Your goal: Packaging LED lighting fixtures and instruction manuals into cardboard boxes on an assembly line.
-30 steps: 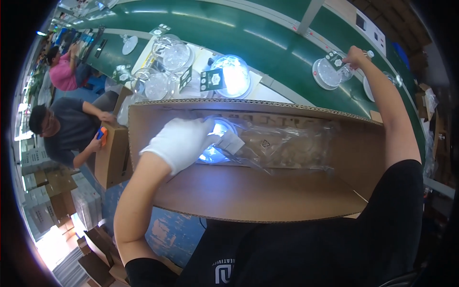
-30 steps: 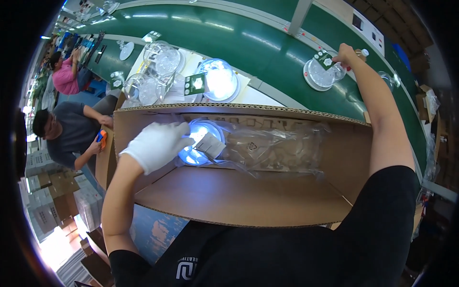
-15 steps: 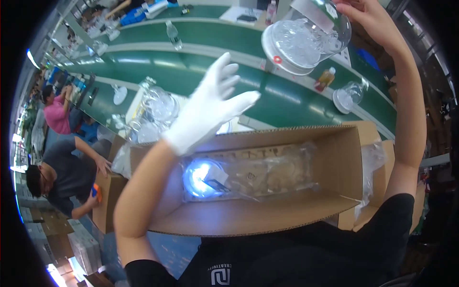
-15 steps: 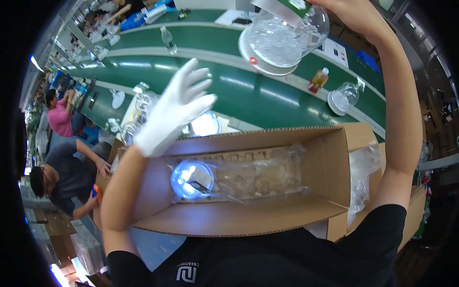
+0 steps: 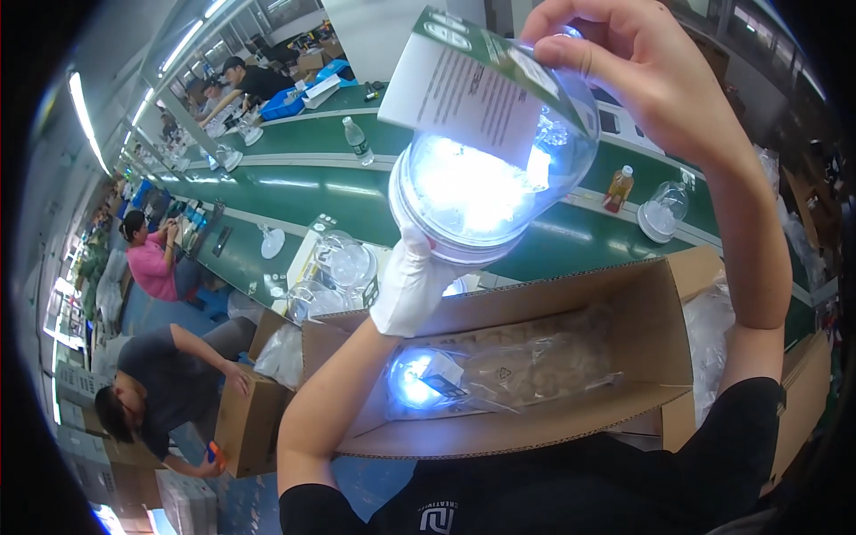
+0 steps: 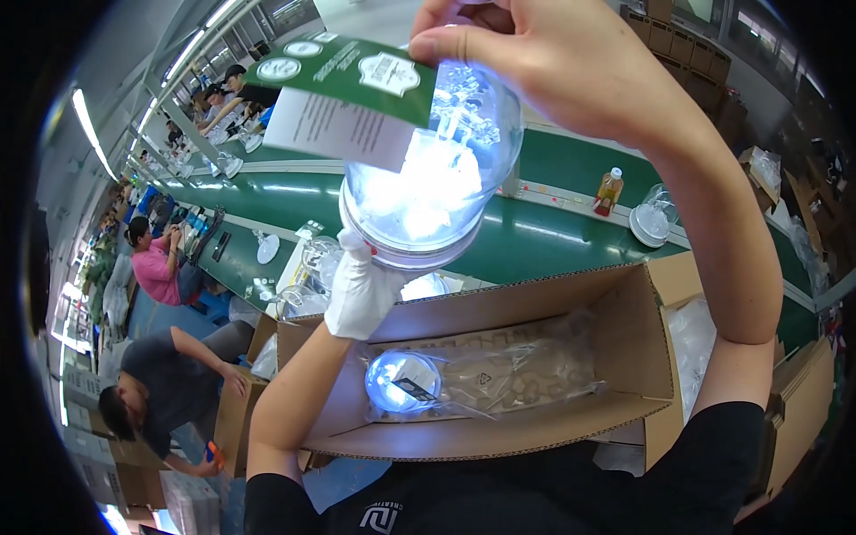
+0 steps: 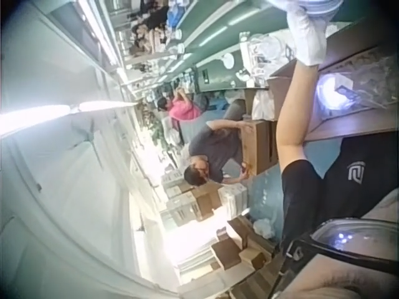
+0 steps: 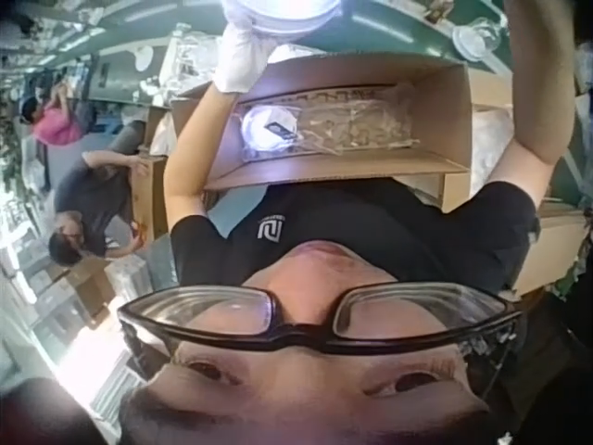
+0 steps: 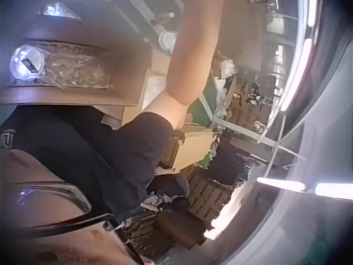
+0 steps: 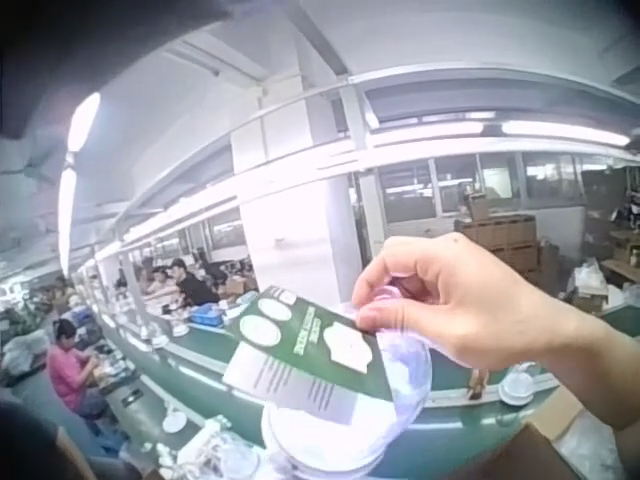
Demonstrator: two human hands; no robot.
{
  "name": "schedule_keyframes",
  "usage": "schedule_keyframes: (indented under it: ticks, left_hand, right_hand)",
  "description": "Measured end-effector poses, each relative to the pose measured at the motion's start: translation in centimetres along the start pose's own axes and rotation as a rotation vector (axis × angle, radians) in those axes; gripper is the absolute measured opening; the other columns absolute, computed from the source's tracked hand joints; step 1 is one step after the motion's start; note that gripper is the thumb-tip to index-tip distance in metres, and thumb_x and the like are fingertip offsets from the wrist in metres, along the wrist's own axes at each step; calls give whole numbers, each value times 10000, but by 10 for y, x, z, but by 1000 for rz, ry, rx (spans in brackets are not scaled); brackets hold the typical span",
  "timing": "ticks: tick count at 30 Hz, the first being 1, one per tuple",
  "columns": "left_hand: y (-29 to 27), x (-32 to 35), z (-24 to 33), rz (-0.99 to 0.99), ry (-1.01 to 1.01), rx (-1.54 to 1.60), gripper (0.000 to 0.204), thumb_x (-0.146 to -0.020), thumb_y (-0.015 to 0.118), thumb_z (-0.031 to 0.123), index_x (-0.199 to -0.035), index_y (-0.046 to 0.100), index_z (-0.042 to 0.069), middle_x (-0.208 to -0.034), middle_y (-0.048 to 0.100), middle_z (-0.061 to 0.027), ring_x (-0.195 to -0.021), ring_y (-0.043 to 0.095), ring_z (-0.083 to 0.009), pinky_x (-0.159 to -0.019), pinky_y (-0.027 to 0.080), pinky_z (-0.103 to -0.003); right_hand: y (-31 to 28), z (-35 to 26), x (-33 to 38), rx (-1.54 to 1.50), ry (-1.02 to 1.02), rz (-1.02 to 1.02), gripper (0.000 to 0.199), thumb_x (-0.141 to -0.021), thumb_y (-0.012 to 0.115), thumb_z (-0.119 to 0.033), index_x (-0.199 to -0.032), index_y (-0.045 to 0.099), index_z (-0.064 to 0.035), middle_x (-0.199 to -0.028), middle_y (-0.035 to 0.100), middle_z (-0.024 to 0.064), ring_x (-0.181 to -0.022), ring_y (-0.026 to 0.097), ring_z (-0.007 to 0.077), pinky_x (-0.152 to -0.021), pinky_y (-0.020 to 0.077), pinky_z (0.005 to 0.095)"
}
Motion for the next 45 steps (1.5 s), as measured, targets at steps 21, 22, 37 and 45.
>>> schedule_keyframes:
  ticks: [21,22,37,45]
  left_hand:
    - [98,-47,35,-63,432,-657,503,-1065,477,290,-1465,414,-9,-1127,654,-171,-1062,642,-271,-946,503,-388]
    - [108,-57,33,-131,516,-779,487,-1061,482,284,-1446,434,-11,-1074,664,-172,-1015,654,-282,-917,514,-398]
    - [77,10,-92,-344,217,-785,415,-980,541,345,-1226,589,15,-1208,631,-207,-1051,639,-393,-909,526,-455]
    - [-59,113,-274,-1355,-889,-1492,452,-953,469,238,-1339,616,54,-1414,560,-220,-1308,539,-336,-1096,412,-429]
  right_hand:
    - [7,-73,5,756,1023,-143,172,-931,714,-184,-1027,715,-41,-945,659,78,-785,596,146,-658,461,269]
    - [9,-72,14,683,1101,-113,172,-936,703,-195,-1031,712,-52,-943,652,68,-788,589,165,-654,458,290]
    - [2,-127,106,727,1195,-187,283,-981,592,-339,-1043,675,-76,-997,525,63,-917,594,167,-779,487,269]
    - [57,-101,138,455,1098,-174,111,-881,650,-61,-971,655,4,-907,563,87,-770,537,173,-639,397,273]
Point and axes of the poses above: each hand's wrist, its own x-axis away from the middle knuckle, its own y-axis out of the palm, z = x × y, the point moved 4 cm from there along -x, towards the middle knuckle
